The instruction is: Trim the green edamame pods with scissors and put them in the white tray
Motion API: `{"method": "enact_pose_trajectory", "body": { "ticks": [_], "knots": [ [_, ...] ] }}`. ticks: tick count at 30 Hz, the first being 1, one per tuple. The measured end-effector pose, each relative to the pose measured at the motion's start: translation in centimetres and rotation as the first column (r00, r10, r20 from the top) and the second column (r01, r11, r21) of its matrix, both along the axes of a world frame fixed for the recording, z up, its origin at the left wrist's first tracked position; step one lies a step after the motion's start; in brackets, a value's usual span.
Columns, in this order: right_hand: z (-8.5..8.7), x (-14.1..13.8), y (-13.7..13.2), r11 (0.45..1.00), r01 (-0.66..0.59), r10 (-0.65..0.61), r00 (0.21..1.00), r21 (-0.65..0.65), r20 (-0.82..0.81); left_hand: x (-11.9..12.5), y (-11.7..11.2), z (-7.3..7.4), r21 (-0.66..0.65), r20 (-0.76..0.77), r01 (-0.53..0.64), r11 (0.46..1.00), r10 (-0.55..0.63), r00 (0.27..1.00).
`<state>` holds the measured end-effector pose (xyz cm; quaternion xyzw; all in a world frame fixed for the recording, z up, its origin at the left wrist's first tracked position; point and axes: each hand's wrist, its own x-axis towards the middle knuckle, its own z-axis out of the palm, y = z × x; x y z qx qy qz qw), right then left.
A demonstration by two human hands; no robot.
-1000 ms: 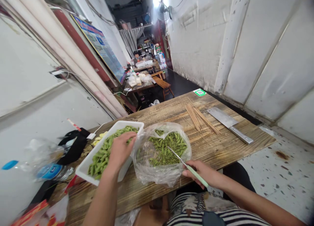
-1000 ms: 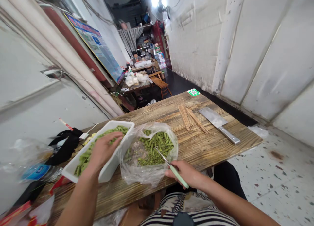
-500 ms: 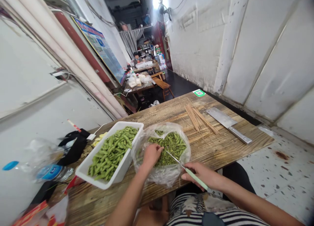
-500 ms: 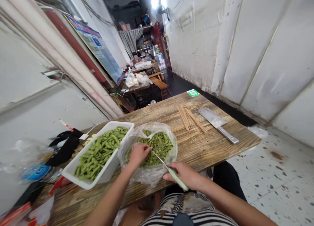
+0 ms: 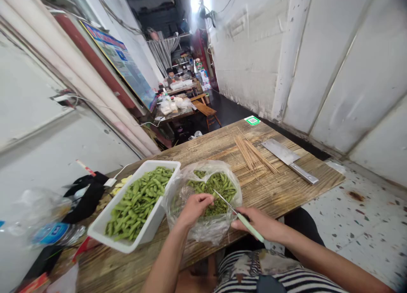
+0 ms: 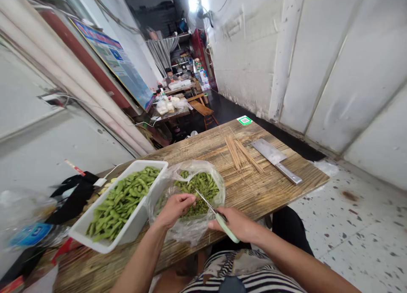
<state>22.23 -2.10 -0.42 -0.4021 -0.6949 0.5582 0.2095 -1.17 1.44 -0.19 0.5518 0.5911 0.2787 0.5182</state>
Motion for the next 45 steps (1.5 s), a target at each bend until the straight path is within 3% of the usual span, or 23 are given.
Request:
{"method": "enact_pose_trajectory", "body": {
  "ticks": [8,14,16,19,22,24,31,36,45],
  "knots": [
    [-0.6,0.1,0.1,0.999,-0.019,0.019,1.0,0.044,-0.006,0.2,-0.8,1.0,-0.038,0.192,-0.041,0.998,0.048,0.98],
    [0.0,-0.4,-0.3,0.99,-0.028,0.02,0.998,-0.135,-0.06,0.4,-0.9,0.9,-0.063,0.299,-0.073,0.995,0.089,0.95],
    [-0.4,-0.7,-0.4,0.972,-0.007,-0.018,0.994,-0.236,-0.106,0.6,-1.0,0.6,-0.094,0.367,-0.165,0.982,0.188,0.911],
    [-1.3,-1.2,-0.6,0.931,-0.02,-0.059,0.977,-0.364,-0.203,1.4,-1.3,-0.1,-0.133,0.51,-0.325,0.936,0.346,0.787],
    [-1.8,-1.5,-0.7,0.899,-0.064,-0.082,0.947,-0.433,-0.31,2.3,-1.8,-0.6,-0.167,0.628,-0.42,0.892,0.424,0.653],
    [-1.9,-1.6,-0.8,0.884,-0.078,-0.092,0.937,-0.461,-0.336,2.7,-2.1,-0.8,-0.182,0.642,-0.458,0.87,0.458,0.615],
    [-1.1,-1.5,-0.7,0.876,-0.081,-0.081,0.947,-0.475,-0.311,3.6,-2.6,-0.5,-0.213,0.636,-0.488,0.846,0.499,0.588],
    [-1.2,-1.3,-0.4,0.852,-0.043,-0.138,0.943,-0.521,-0.303,3.6,-2.7,-0.7,-0.232,0.648,-0.488,0.841,0.508,0.568],
    [-1.6,-1.2,-0.5,0.887,-0.094,-0.058,0.948,-0.452,-0.312,3.3,-2.8,-0.6,-0.209,0.644,-0.488,0.847,0.495,0.583]
  ]
}}
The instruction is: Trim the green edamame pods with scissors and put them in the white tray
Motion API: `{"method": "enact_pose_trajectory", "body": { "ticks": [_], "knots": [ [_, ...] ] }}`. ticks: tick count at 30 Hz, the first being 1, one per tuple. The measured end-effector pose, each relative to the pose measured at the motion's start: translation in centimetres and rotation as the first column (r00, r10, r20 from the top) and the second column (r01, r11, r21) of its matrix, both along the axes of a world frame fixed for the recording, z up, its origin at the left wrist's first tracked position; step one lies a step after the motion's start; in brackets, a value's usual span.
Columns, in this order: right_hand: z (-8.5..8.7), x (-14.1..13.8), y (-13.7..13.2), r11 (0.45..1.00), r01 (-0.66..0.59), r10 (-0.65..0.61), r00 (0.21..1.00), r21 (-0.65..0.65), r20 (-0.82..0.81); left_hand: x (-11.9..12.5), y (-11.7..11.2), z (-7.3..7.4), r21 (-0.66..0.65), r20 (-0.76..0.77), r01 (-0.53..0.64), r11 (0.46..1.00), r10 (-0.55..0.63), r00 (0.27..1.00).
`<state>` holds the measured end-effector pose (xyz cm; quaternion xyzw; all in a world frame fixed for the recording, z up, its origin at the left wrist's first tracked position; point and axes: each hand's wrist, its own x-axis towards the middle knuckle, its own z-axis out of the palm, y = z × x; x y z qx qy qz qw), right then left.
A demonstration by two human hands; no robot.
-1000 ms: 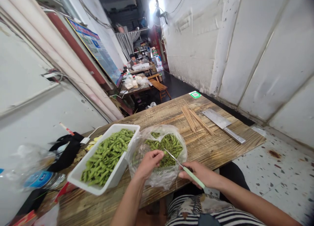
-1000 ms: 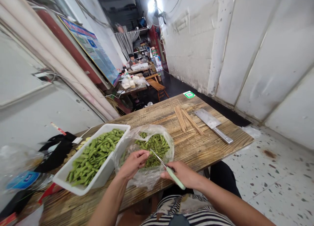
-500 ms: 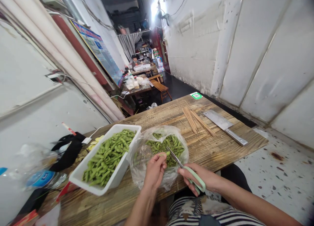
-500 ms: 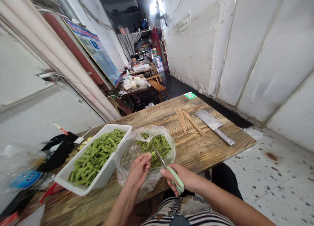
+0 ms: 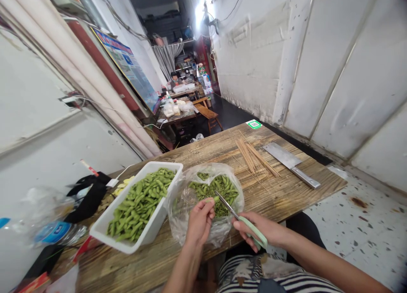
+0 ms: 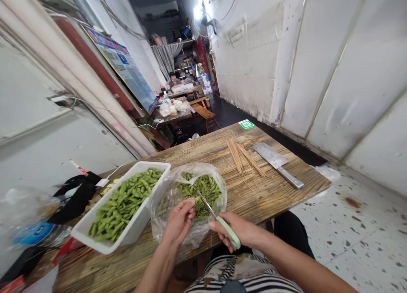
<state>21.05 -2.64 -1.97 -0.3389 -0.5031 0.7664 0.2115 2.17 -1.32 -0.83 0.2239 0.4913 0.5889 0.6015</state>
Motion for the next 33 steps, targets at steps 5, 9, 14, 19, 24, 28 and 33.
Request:
{"method": "enact_pose_trajectory", "body": {
  "ticks": [5,9,14,19,24,28,33],
  "knots": [
    [0.5,0.1,-0.3,1.0,-0.017,0.017,1.0,0.022,-0.006,0.3,-0.3,0.1,-0.016,-0.014,0.01,1.0,-0.011,1.0],
    [0.6,-0.3,-0.8,1.0,0.008,-0.009,1.0,-0.02,-0.024,0.7,-0.5,0.2,-0.026,0.007,-0.011,1.0,0.011,1.0],
    [0.5,-0.6,-0.9,0.997,0.033,-0.037,0.997,-0.064,-0.06,1.4,-0.8,0.0,-0.018,0.036,-0.044,0.999,0.044,0.998],
    [0.5,-0.4,-0.7,0.995,0.062,-0.061,0.998,-0.085,0.016,1.5,-0.9,-0.1,-0.014,0.031,-0.045,0.999,0.046,0.998],
    [-0.2,-0.4,-0.4,0.996,0.069,-0.067,0.997,-0.056,0.03,0.9,-0.7,-0.2,0.003,0.025,-0.064,0.998,0.064,0.998],
    [-0.3,-0.2,-0.1,0.997,0.067,-0.069,0.997,0.039,0.028,-0.1,-0.4,-0.3,0.016,-0.037,-0.05,0.999,0.05,0.998],
    [0.2,0.1,-0.1,0.995,0.031,-0.038,0.997,0.097,0.073,-0.9,-0.2,-0.2,0.062,-0.264,0.049,0.997,-0.031,0.964]
  ]
}}
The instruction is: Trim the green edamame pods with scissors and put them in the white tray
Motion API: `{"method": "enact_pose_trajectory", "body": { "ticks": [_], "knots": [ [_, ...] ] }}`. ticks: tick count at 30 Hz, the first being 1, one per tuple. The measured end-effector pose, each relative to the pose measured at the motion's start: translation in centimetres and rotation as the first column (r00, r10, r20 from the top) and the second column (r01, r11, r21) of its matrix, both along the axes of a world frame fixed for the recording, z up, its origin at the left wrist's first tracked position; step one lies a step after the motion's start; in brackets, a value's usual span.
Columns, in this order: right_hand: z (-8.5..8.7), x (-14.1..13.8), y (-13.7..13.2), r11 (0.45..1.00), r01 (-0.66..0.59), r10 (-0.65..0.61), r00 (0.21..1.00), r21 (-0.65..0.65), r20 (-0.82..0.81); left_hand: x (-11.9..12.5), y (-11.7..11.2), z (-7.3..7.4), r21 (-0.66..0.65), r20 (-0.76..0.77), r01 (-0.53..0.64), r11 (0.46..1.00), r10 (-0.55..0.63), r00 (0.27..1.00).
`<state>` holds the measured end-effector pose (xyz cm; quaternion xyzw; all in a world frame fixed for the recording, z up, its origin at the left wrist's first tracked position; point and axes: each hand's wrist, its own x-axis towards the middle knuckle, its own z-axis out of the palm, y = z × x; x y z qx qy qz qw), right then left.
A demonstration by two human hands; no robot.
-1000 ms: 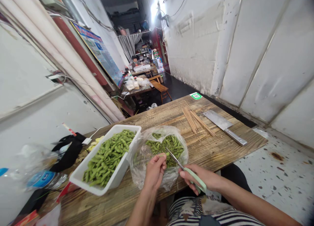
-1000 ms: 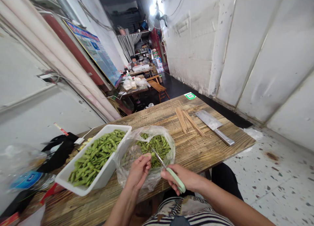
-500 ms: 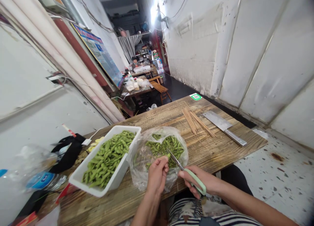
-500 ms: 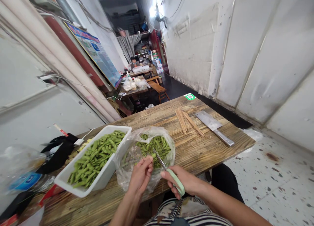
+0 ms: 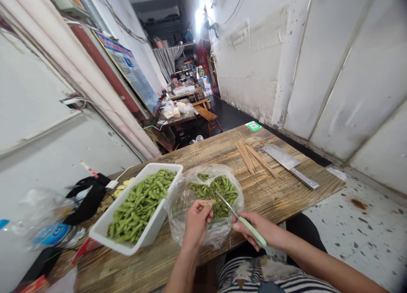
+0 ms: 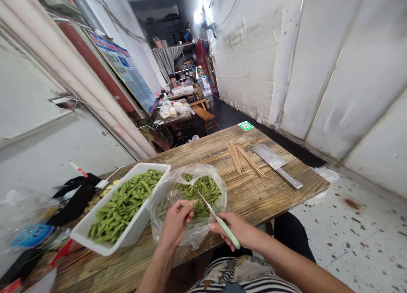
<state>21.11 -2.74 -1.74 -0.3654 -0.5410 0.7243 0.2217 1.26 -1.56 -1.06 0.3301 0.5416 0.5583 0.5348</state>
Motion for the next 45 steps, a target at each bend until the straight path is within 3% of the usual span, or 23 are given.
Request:
{"method": "enact_pose_trajectory", "body": {
  "ticks": [4,7,10,14,19,24,29,34,37,42,45],
  "knots": [
    [1.0,0.4,-0.2,0.986,-0.086,0.065,0.987,0.142,0.147,-0.3,-0.3,-0.2,-0.023,-0.214,0.093,0.995,-0.096,0.972],
    [1.9,0.7,-0.3,0.936,-0.127,0.054,0.973,0.327,0.223,-0.5,-0.6,-0.4,-0.04,-0.251,0.181,0.983,-0.185,0.95],
    [2.4,0.8,-0.2,0.914,-0.142,0.039,0.963,0.379,0.268,-0.5,-0.8,-0.3,-0.046,-0.238,0.192,0.98,-0.198,0.951],
    [2.6,0.8,-0.3,0.921,-0.141,0.044,0.964,0.363,0.262,-0.3,-0.9,0.0,-0.068,-0.21,0.16,0.985,-0.171,0.963],
    [2.6,0.7,-0.4,0.952,-0.113,0.056,0.978,0.285,0.201,-0.1,-1.1,0.0,-0.064,-0.236,0.2,0.978,-0.21,0.949],
    [2.1,0.6,-0.4,0.977,-0.1,0.062,0.978,0.189,0.197,-0.3,-1.1,-0.1,-0.035,-0.251,0.14,0.99,-0.144,0.957],
    [1.5,0.6,-0.4,0.985,-0.1,0.077,0.984,0.139,0.161,0.1,-1.4,0.2,-0.039,-0.301,0.206,0.978,-0.208,0.931],
    [1.8,0.4,-0.3,0.995,-0.072,0.064,0.991,0.067,0.117,0.3,-1.5,0.3,-0.059,-0.243,0.241,0.969,-0.248,0.938],
    [1.2,0.2,0.0,0.999,-0.041,0.038,0.992,0.029,0.118,-1.1,-1.0,0.9,-0.073,-0.189,0.224,0.972,-0.234,0.954],
    [0.1,0.3,0.4,1.0,-0.019,0.019,0.999,0.003,0.044,-4.9,0.2,2.6,-0.048,-0.028,0.022,0.999,-0.024,0.999],
    [0.0,0.4,0.4,0.999,-0.029,0.029,0.999,0.015,0.04,-6.1,0.9,2.5,-0.068,0.023,0.001,0.998,0.001,1.0]
  ]
}}
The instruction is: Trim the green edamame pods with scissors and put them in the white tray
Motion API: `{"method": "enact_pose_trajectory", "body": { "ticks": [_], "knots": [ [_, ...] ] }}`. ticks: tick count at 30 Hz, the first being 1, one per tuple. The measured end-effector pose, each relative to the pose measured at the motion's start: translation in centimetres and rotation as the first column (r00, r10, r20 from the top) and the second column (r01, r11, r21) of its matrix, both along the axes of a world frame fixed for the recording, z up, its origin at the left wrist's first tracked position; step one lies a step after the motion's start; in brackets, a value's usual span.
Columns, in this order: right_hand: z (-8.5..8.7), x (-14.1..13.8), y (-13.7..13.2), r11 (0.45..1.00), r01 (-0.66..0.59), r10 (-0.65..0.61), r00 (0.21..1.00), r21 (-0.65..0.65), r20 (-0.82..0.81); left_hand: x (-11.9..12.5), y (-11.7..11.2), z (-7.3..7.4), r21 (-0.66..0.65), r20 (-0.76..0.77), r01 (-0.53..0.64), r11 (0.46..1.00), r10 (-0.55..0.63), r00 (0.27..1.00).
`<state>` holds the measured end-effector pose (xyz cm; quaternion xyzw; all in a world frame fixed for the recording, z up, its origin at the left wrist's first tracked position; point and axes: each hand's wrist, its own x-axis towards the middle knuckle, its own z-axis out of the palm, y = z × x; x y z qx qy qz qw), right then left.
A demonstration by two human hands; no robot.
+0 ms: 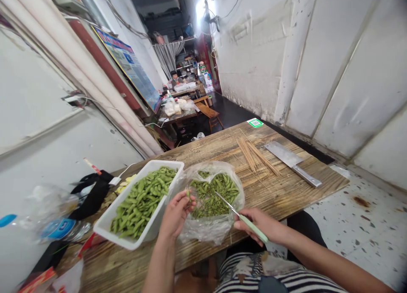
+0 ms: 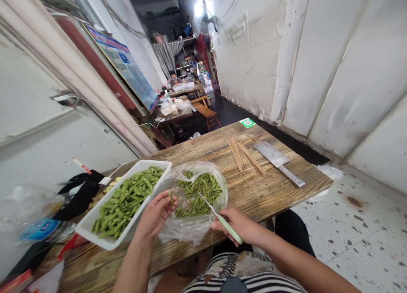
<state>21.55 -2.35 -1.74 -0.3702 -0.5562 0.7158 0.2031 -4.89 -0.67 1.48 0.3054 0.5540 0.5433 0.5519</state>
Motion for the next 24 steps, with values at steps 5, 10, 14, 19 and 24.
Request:
{"method": "enact_pose_trajectory", "body": {
  "ticks": [5,10,14,19,24],
  "knots": [
    [0.3,0.1,-0.1,1.0,-0.005,0.005,0.999,-0.008,0.033,-0.3,0.5,-1.6,-0.075,-0.345,0.17,0.983,-0.186,0.92],
    [0.7,0.1,-0.3,1.0,0.003,-0.002,0.998,-0.021,0.067,-1.1,0.3,-2.0,-0.258,-0.916,0.211,0.943,-0.308,0.258],
    [1.0,0.0,-0.4,1.0,-0.02,0.019,0.997,0.012,0.077,-1.6,-0.2,-2.5,-0.528,-0.832,0.018,0.849,-0.513,-0.212],
    [1.5,-0.1,-0.5,0.999,-0.031,0.026,0.993,0.041,0.113,-1.0,-0.4,-2.9,-0.469,-0.863,-0.007,0.883,-0.46,-0.208],
    [1.7,0.0,-0.5,0.997,-0.032,0.023,0.991,0.064,0.135,-1.1,-0.2,-2.8,-0.471,-0.871,0.046,0.881,-0.455,-0.186]
  ]
}}
